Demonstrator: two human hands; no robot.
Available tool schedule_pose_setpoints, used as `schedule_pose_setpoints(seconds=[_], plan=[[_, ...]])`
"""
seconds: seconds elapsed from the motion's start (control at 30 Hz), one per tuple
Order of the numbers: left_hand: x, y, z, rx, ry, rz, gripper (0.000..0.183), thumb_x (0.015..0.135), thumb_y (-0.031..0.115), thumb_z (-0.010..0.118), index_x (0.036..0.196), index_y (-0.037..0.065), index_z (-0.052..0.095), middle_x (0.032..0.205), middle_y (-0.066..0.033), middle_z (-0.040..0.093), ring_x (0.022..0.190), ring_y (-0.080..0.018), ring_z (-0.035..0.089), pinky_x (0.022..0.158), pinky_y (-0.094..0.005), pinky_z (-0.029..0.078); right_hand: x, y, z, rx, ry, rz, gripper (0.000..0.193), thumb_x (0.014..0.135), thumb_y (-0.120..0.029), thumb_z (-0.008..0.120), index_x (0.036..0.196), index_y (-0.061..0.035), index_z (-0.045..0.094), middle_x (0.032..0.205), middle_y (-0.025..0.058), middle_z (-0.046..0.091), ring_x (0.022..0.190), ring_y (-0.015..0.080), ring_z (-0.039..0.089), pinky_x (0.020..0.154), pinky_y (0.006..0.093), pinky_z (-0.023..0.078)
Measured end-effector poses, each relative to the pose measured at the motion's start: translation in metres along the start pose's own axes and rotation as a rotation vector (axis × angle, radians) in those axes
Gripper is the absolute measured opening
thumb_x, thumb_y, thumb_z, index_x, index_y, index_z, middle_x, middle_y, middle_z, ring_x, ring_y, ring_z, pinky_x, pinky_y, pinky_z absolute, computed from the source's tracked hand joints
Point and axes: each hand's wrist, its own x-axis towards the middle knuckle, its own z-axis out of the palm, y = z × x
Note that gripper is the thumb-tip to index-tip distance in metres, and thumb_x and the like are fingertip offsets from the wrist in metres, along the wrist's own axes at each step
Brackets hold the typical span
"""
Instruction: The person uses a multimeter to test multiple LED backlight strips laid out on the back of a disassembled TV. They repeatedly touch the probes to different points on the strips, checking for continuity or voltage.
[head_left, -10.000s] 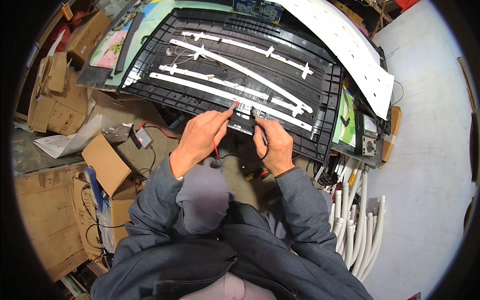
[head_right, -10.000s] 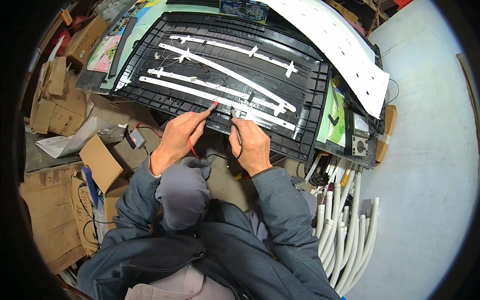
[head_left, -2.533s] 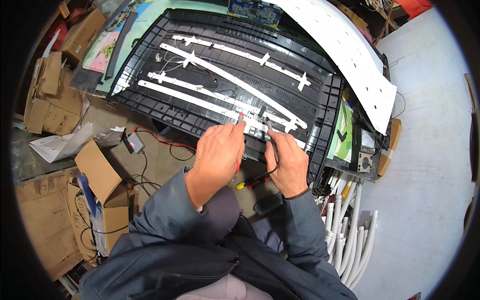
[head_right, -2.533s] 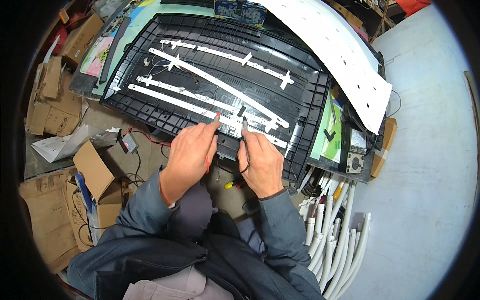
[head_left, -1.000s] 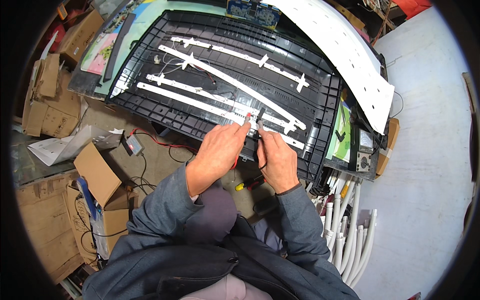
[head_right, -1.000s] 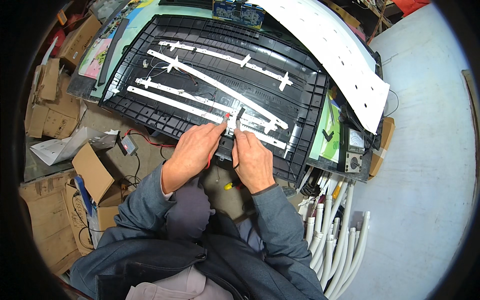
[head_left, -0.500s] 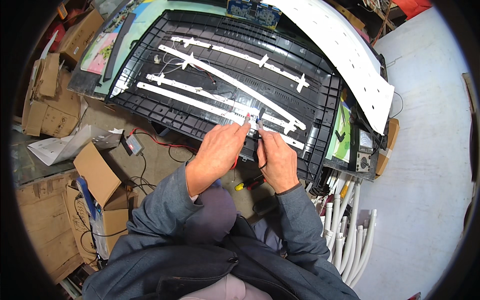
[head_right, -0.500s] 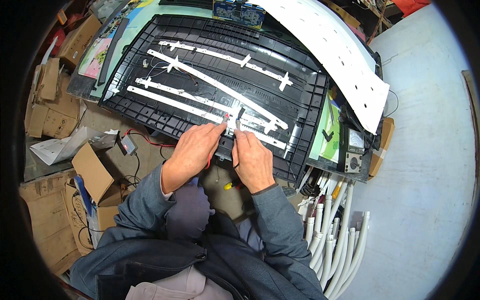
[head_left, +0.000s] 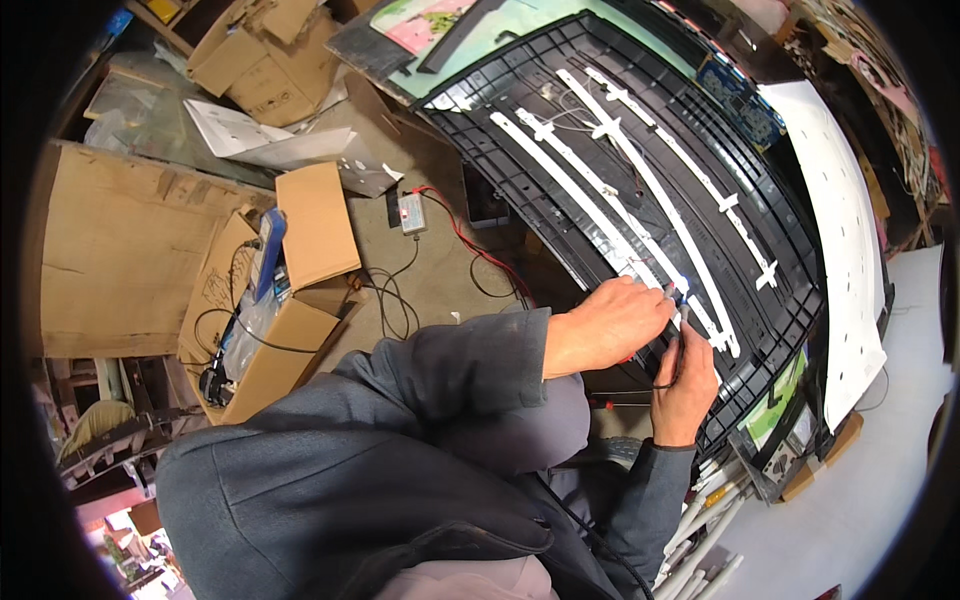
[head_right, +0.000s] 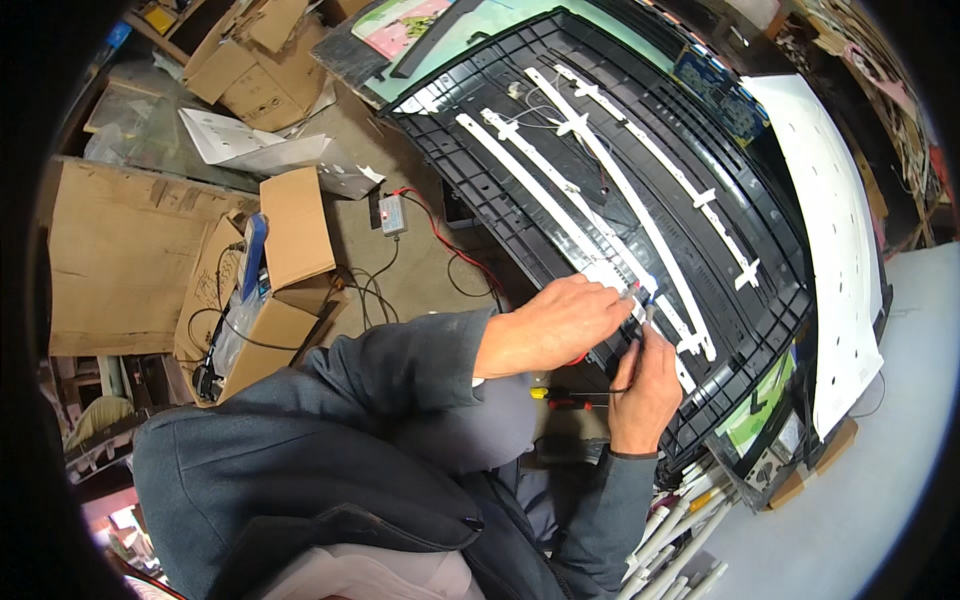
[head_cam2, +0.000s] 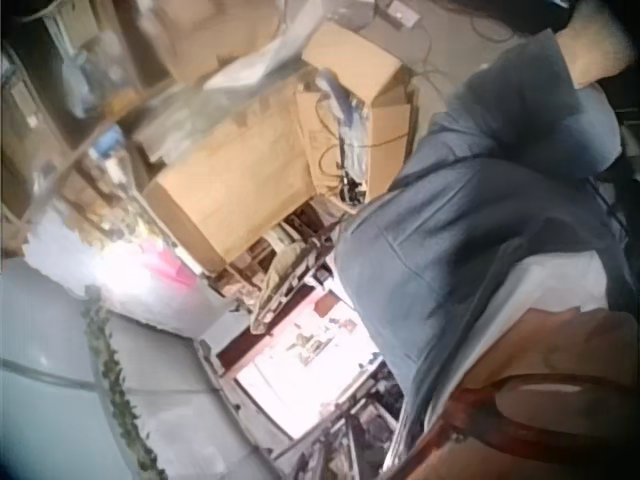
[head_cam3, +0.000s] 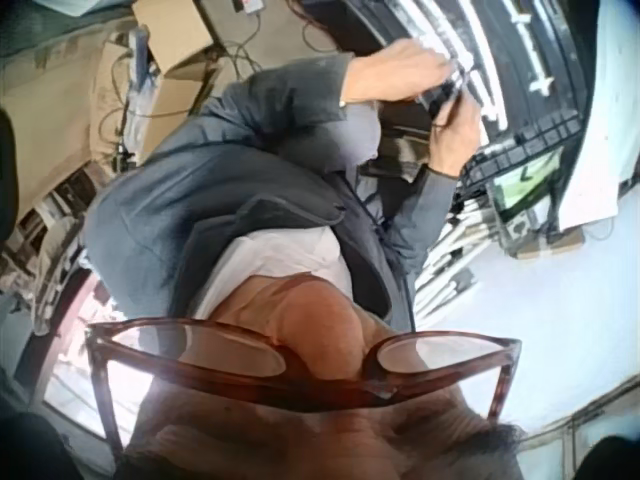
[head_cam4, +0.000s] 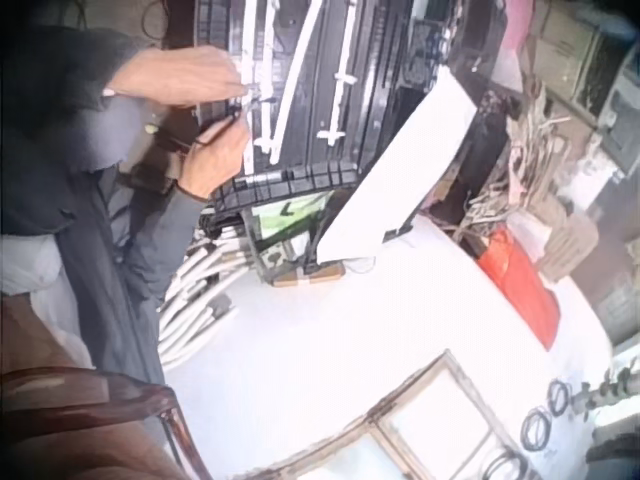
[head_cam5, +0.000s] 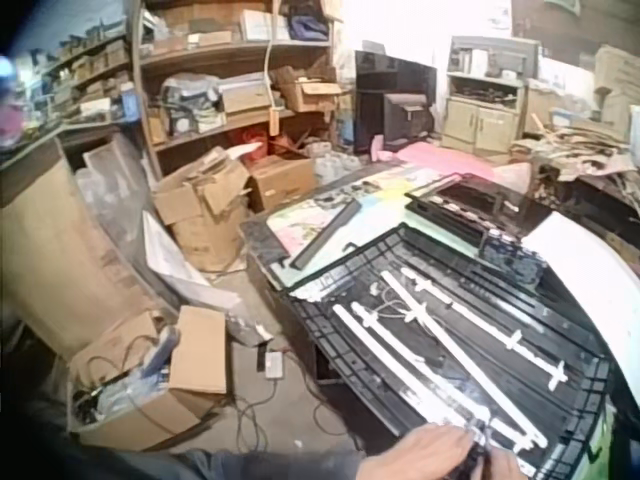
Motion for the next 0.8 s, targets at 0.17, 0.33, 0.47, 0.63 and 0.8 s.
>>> schedule_pose_setpoints(seconds=[0.17, 0.33, 0.47, 0.63, 0.8], plan=[[-0.001, 0.000, 0.004, 0.021, -0.043, -0.020, 0.038, 0.091, 0.010, 0.069, 0.127, -0.002, 0.069, 0.105, -0.0111, 0.071, 0.102, -0.0279, 0.071, 0.089, -0.0387, 0.055, -0.002, 0.004, 0.002, -0.001, -0.012, -0.018, 0.027, 0.103, -0.005, 0.068, 0.130, -0.0005, 0.070, 0.115, 0.0205, 0.073, 0.098, 0.0401, 0.075, 0.083, 0.0450, 0.061], [-0.004, -0.001, 0.006, 0.007, -0.041, -0.036, 0.035, 0.091, 0.010, 0.069, 0.124, -0.002, 0.070, 0.107, -0.0110, 0.072, 0.102, -0.0278, 0.072, 0.090, -0.0389, 0.055, -0.005, 0.002, 0.003, 0.000, -0.038, 0.012, 0.027, 0.103, -0.005, 0.068, 0.130, 0.0001, 0.070, 0.117, 0.0214, 0.074, 0.099, 0.0401, 0.076, 0.084, 0.0453, 0.061], [0.000, -0.002, 0.003, -0.086, 0.028, -0.010, 0.025, 0.092, 0.009, 0.068, 0.116, 0.001, 0.070, 0.104, -0.0143, 0.072, 0.098, -0.0325, 0.072, 0.087, -0.0427, 0.057, -0.005, 0.003, 0.006, 0.030, -0.008, -0.014, 0.027, 0.103, -0.006, 0.069, 0.129, -0.0022, 0.071, 0.114, 0.0202, 0.074, 0.096, 0.0402, 0.075, 0.082, 0.0455, 0.061], [0.003, -0.009, -0.016, -0.177, -0.137, -0.085, 0.021, 0.097, 0.007, 0.062, 0.116, 0.001, 0.068, 0.098, -0.0198, 0.070, 0.090, -0.0428, 0.068, 0.078, -0.0525, 0.055, 0.001, -0.009, 0.001, -0.049, 0.008, -0.010, 0.030, 0.098, -0.005, 0.071, 0.128, -0.0064, 0.072, 0.110, 0.0180, 0.074, 0.092, 0.0379, 0.076, 0.077, 0.0459, 0.062], [0.006, 0.001, -0.018, -0.134, 0.028, 0.008, 0.043, 0.097, 0.006, 0.067, 0.140, 0.001, 0.066, 0.103, -0.0143, 0.069, 0.094, -0.0377, 0.067, 0.083, -0.0477, 0.053, -0.002, -0.005, -0.007, 0.029, 0.097, -0.017, 0.034, 0.094, -0.003, 0.073, 0.128, -0.0033, 0.071, 0.107, 0.0153, 0.072, 0.089, 0.0337, 0.075, 0.076, 0.0420, 0.062]])
